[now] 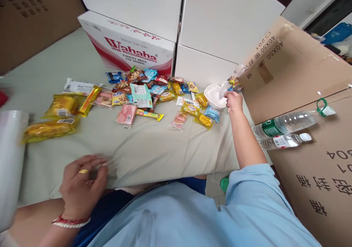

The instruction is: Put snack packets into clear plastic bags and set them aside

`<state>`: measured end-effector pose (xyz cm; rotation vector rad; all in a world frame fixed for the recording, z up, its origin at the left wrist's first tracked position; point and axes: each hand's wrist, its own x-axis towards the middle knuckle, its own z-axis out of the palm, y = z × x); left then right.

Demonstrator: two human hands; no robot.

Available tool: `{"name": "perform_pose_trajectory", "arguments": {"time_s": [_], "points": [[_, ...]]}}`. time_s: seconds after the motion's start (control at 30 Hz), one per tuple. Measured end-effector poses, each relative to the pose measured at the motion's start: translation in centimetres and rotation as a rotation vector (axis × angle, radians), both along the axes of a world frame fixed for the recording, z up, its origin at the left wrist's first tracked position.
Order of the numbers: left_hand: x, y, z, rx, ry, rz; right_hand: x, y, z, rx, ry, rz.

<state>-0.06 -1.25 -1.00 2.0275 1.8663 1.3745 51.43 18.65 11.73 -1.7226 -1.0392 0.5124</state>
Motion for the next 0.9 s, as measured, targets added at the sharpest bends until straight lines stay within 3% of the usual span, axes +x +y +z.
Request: {"name": "perform_pose_trajectory", "arguments": {"time_s": [0.1, 0.2, 0.27, 0.37, 0.47, 0.57, 0.7, 0.8, 0.9], "points": [[2.4, -0.2, 3.2, -0.138, -0.185, -0.095, -5.3, -4.0, -1.1, -0.108, 0.268, 0.118], [6.4, 0.3, 5.5, -0.501, -0.565, -0.331, -12.2, -8.8, -3.5, -0.130, 0.222, 0.269], [8.8, 1.1, 5.7, -0.664, -0.811, -0.406, -16.6, -11.8, -5.3, -0.116, 0.172, 0.339], [10.6, 1.9, 4.5, -0.801, -1.002, -0.488, -21.1, -14.9, -7.2, -0.176, 0.230, 0.414], [10.6, 1.7, 3.2, -0.811, -1.091, -0.425, -22.7, -16.3, -8.0, -0.303, 0.389, 0.448], [10.0, 1.1, 2.5, -0.830, -1.170, -0.372, -22.7, -16.9, -7.9, -0.260, 0.419, 0.465], [9.7, 0.5, 2.3, -0.848, -1.194, -0.405, -22.9, -17.6, -7.3, -0.027, 0.146, 0.574], [9.4, 0.3, 2.6, -0.850, -1.202, -0.446, -23.2, -17.7, -7.2, 0.019, -0.031, 0.680], [8.9, 0.1, 2.9, -0.843, -1.294, -0.426, -23.4, -17.7, -7.3, 0.024, -0.036, 0.695]]}}
